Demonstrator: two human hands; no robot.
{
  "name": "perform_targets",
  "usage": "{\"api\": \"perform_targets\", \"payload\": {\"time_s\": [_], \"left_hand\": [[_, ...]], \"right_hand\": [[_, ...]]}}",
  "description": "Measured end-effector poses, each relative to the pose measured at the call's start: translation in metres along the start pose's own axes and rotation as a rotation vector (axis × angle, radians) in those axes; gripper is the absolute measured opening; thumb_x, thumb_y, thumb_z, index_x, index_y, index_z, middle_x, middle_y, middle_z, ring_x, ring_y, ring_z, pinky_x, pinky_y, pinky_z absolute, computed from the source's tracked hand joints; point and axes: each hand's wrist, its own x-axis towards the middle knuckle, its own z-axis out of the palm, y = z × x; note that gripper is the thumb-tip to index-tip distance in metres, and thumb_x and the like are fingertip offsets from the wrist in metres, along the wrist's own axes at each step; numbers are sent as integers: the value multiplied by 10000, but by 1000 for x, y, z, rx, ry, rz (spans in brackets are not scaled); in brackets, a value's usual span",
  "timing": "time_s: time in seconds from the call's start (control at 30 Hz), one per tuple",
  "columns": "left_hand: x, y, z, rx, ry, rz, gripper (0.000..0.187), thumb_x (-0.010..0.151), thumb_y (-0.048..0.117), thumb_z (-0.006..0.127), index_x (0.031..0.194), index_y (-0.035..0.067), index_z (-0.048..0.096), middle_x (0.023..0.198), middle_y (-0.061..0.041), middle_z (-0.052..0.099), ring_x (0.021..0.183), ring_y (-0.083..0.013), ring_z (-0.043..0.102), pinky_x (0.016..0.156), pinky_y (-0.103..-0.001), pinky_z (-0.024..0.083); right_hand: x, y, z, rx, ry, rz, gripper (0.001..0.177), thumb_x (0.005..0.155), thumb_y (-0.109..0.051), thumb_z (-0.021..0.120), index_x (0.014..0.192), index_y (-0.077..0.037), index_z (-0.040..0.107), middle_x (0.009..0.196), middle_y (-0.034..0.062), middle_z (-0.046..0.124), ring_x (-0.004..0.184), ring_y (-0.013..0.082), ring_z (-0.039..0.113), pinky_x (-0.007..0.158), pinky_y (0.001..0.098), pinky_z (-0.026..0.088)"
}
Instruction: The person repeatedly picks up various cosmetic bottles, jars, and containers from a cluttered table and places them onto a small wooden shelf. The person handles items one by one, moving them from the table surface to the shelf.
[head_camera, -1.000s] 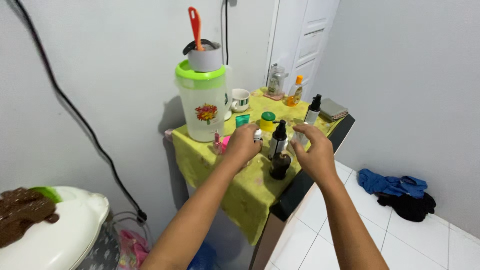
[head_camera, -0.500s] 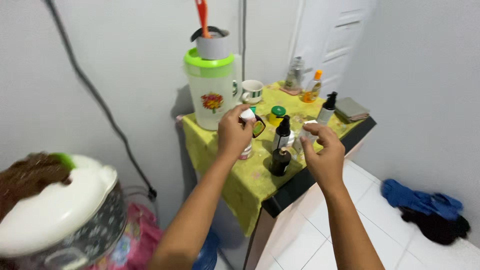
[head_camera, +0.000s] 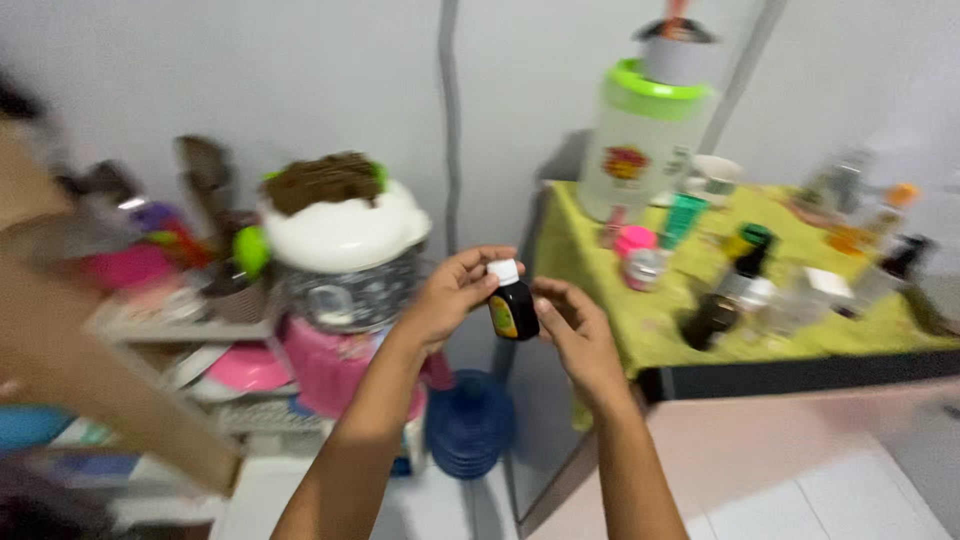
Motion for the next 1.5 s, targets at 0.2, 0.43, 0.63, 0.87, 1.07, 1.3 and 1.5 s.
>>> {"api": "perform_targets", "payload": {"time_s": [0.2,0.43,0.63,0.87,1.07,1.3,1.5], "left_hand": [[-110,30,-88,-170,135,105,405,1057,106,548,1451,10,536,1378,-155,654,1230,-222,634,1089,-373,478],[-249,74,-200,-227,433,263,453,1025,106,564,1467,42,489,1442,-145,602,1282,-220,615,1095,-354,495],[-369,112,-295,-79,713,194,430,1021,95,597,1436,6,533,1347,-111,628,1158,-172,621,948,-313,508],[-445,148,-373,179,873,226,562,865,-89,688,1391,28,529,1234,-85,664,1140,-148,640,982,-299,531],[-477,161,-443,299,1107,394,464,859,-89,697,1307,10,627,1211,-82,700,1128,-165,659,976,-307,542],[-465,187,-526,1095,1509,531,413,774,-41,804,1162,35,684,1179,-92,705,1087,-194,692,909,-332,570],[-435,213,-606,540,1275,862,395,906,-32,654,1272,50,531,1295,-146,630,1207,-266,650,1049,-367,554]], "right_hand": [[-5,19,136,607,-489,393,456,990,-354,545,1327,-49,561,1154,122,707,927,200,718,783,410,600],[-14,38,318,717,-812,445,457,970,-199,629,1381,-10,561,1209,79,693,1023,164,701,885,379,596],[-29,50,486,629,-709,447,374,918,-97,660,1284,-20,650,1069,60,716,914,155,692,800,341,573],[-52,57,641,439,-665,254,381,861,12,714,1237,-17,663,1042,34,730,890,101,649,801,254,520],[-51,46,720,234,-699,124,431,863,17,720,1288,-32,666,1100,13,723,759,83,515,675,257,434],[-38,45,841,499,-748,16,396,913,-25,683,1293,-35,572,1099,28,651,979,101,624,849,268,526],[19,20,937,653,-668,21,312,938,-101,696,1212,-34,563,1068,36,647,958,123,626,843,283,535]]}}
